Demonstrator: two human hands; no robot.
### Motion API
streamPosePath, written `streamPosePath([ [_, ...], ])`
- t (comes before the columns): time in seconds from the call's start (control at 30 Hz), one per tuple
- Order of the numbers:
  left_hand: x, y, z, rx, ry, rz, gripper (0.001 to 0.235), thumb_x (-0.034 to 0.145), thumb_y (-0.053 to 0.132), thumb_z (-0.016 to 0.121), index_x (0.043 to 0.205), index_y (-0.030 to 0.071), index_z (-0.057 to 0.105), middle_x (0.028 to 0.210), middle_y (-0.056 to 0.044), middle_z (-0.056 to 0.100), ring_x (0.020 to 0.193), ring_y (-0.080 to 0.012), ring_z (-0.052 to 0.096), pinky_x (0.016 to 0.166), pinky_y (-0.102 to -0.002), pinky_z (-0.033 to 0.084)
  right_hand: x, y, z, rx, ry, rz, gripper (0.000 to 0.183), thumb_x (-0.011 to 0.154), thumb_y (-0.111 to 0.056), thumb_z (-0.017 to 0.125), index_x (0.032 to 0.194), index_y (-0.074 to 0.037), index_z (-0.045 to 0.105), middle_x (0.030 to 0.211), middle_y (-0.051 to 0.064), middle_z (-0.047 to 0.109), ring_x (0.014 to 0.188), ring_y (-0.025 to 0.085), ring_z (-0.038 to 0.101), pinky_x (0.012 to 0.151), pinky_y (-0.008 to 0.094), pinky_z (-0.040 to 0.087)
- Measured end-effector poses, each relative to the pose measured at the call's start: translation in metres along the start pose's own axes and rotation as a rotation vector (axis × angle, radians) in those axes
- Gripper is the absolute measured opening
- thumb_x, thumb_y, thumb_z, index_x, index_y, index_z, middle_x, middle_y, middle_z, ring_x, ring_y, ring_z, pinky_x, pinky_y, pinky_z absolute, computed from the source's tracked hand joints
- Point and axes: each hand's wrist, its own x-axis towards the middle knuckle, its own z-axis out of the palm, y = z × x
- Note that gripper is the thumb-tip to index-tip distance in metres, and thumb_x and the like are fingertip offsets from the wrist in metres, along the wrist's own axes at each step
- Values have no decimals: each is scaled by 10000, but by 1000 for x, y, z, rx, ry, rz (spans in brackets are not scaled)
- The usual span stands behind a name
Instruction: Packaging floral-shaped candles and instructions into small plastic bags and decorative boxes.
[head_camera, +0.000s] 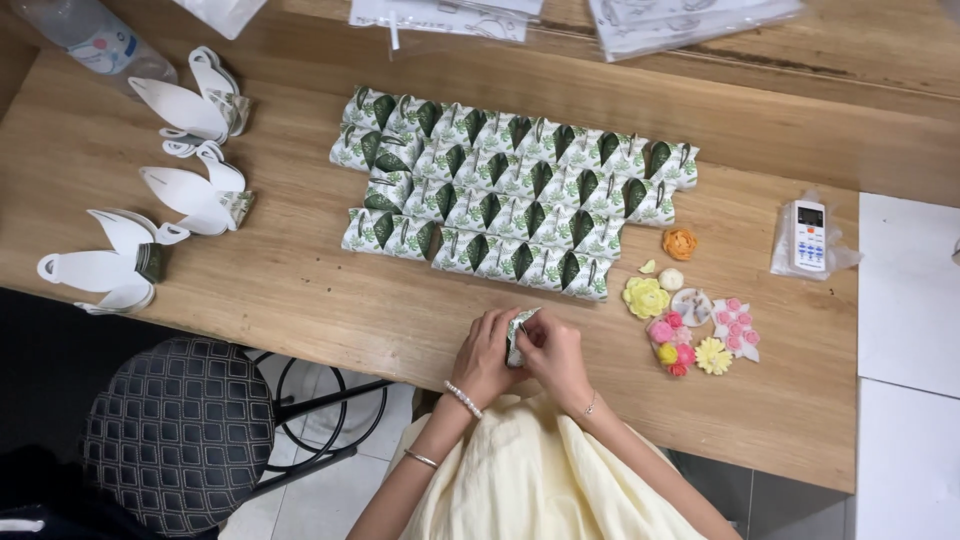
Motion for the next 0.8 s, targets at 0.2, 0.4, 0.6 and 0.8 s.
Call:
streamPosePath([
  [0.2,9,-30,-70,12,39,-93,856,597,231,928,1353,111,545,1312,-113,583,1209,-324,576,1023,-422,499,2,-57,17,28,-73,-76,130,896,-38,706,1021,-4,698,746,102,736,572,133,679,506,300,540],
  [0.4,44,-115,-176,29,305,35,857,630,263,955,1345,76,522,1314,-178,553,1231,-373,560,1043,-441,483,19,-58,39,-22,-46,-79,149,923,-28,661,1064,-30,709,852,66,765,659,124,725,564,273,573],
  [0.6,97,-198,-257,51,212,54,855,619,260,943,1374,149,558,1294,-157,555,1238,-349,569,1068,-417,508,24,-49,61,-46,44,8,167,936,-36,636,1086,-29,709,844,71,764,693,133,750,597,272,594],
  [0.8,166,-273,-282,176,-18,-56,859,571,274,973,1325,217,567,1335,-104,550,1247,-348,573,1023,-436,493,17,-45,84,-91,151,66,161,955,-60,642,1093,-26,717,815,86,761,693,146,756,593,293,583],
])
